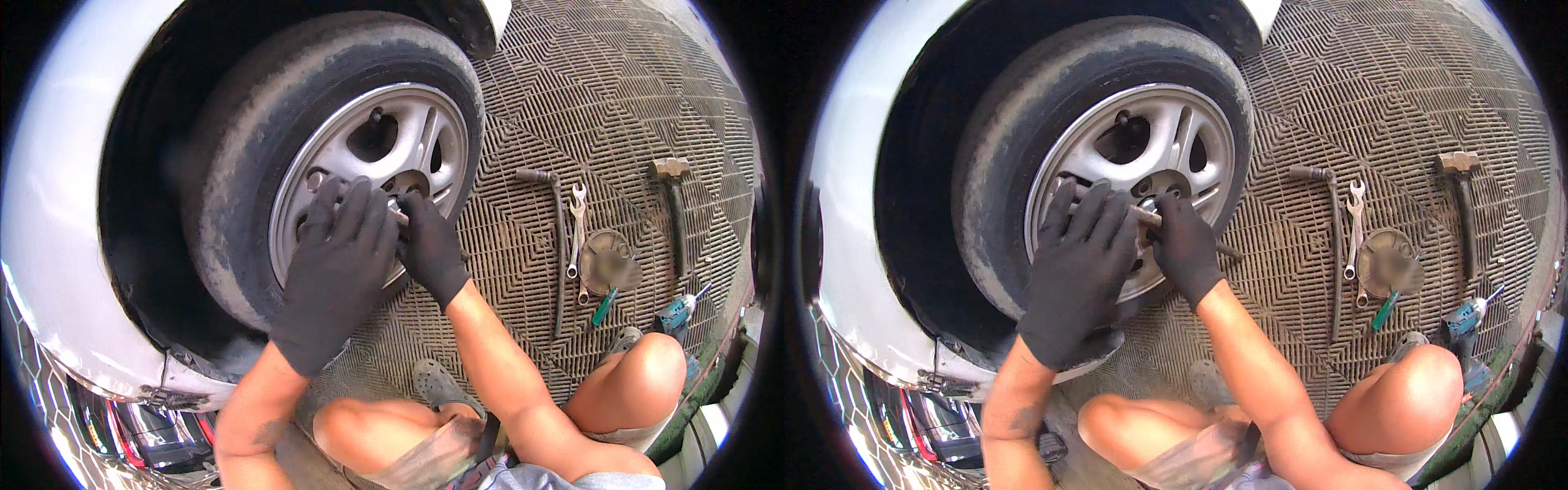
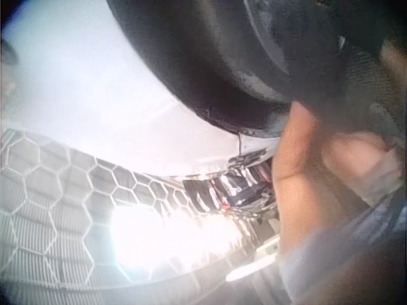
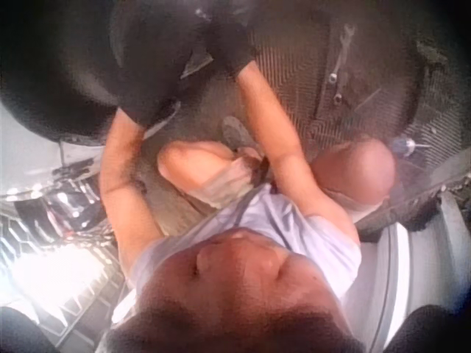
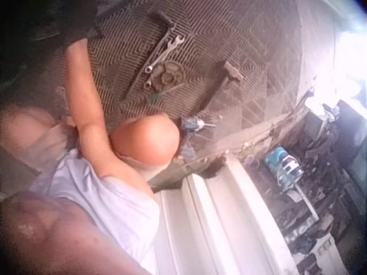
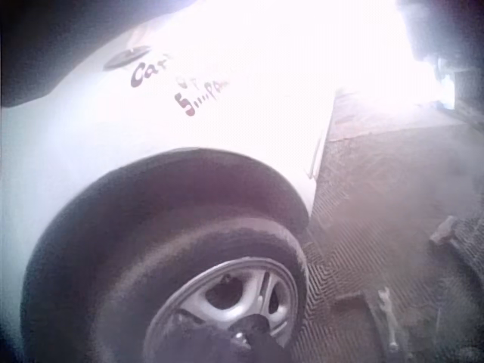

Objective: The person uses a lug wrench to tighten the lug nuts on a car wheel. They rotate the wrench clockwise on each nut in sequence while sitting on the floor next to the vehicle.

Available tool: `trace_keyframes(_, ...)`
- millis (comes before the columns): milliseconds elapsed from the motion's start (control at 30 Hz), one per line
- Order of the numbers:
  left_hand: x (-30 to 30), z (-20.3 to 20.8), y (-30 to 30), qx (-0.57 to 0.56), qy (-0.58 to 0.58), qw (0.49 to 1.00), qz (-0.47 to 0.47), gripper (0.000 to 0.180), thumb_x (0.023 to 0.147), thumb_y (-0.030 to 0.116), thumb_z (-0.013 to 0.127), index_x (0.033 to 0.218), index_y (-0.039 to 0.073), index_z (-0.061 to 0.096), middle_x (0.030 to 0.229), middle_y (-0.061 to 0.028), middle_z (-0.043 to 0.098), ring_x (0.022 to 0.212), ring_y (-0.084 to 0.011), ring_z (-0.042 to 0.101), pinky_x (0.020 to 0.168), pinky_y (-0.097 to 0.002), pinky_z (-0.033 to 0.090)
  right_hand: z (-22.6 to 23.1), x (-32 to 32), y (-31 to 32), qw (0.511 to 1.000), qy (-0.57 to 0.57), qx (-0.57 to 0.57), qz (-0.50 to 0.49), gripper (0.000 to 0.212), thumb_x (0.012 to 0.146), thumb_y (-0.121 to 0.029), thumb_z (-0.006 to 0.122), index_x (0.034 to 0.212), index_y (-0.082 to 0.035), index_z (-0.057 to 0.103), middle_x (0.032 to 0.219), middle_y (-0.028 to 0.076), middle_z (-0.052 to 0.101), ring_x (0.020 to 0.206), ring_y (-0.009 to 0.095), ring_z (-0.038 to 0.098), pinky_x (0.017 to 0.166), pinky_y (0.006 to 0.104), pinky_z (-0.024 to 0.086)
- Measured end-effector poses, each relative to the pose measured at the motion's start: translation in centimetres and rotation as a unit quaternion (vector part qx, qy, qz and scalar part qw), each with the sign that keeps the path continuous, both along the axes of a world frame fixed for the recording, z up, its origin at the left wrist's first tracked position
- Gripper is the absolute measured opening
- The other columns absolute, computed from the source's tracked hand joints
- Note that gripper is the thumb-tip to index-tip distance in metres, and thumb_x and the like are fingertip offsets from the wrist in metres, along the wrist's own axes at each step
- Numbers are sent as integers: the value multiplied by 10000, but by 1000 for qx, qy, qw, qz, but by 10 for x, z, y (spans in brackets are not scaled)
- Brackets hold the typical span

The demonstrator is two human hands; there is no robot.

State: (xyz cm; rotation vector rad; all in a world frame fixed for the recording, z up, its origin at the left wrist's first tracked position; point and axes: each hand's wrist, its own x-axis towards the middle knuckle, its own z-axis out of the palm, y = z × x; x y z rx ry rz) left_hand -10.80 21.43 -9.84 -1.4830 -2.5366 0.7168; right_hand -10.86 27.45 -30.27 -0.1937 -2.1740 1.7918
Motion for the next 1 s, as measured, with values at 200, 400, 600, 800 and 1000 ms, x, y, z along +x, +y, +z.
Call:
trace_keyframes(200,-56,3,31,-248,4,968,40,273,800,178,648,1056,99,701,970,-79,684,924,-242,658,934,-473,482,14,0,3,998,-52,23,-10,513,729,-67,758,1185,-114,526,1108,191,583,1056,413,607,846,522,511)
trace_keyframes(400,-64,19,2,-160,-29,986,-21,167,785,171,667,950,155,685,792,-51,657,754,-261,678,663,-408,515,17,6,0,992,-93,84,-21,726,690,-101,800,1342,-178,487,1200,175,536,1116,392,577,881,530,489)
trace_keyframes(600,-21,40,-24,-95,-20,992,81,227,834,185,664,1055,133,655,809,-96,640,773,-282,678,580,-404,497,7,5,9,989,-60,130,-39,769,669,-144,815,1373,-179,507,1244,167,525,1132,388,550,940,504,463)
trace_keyframes(800,71,-26,-107,54,-45,954,290,371,901,210,645,1226,40,585,927,-171,655,774,-367,656,663,-496,509,7,28,22,984,150,-80,-46,636,696,-163,862,1254,-81,570,1210,144,569,1161,338,555,1053,470,423)
trace_keyframes(1000,98,-143,-162,172,-165,925,296,421,954,250,614,1291,1,566,1047,-235,670,923,-473,630,829,-533,504,5,29,12,899,-19,-437,-18,531,881,-217,800,1277,-15,508,1135,123,624,996,175,641,869,302,530)
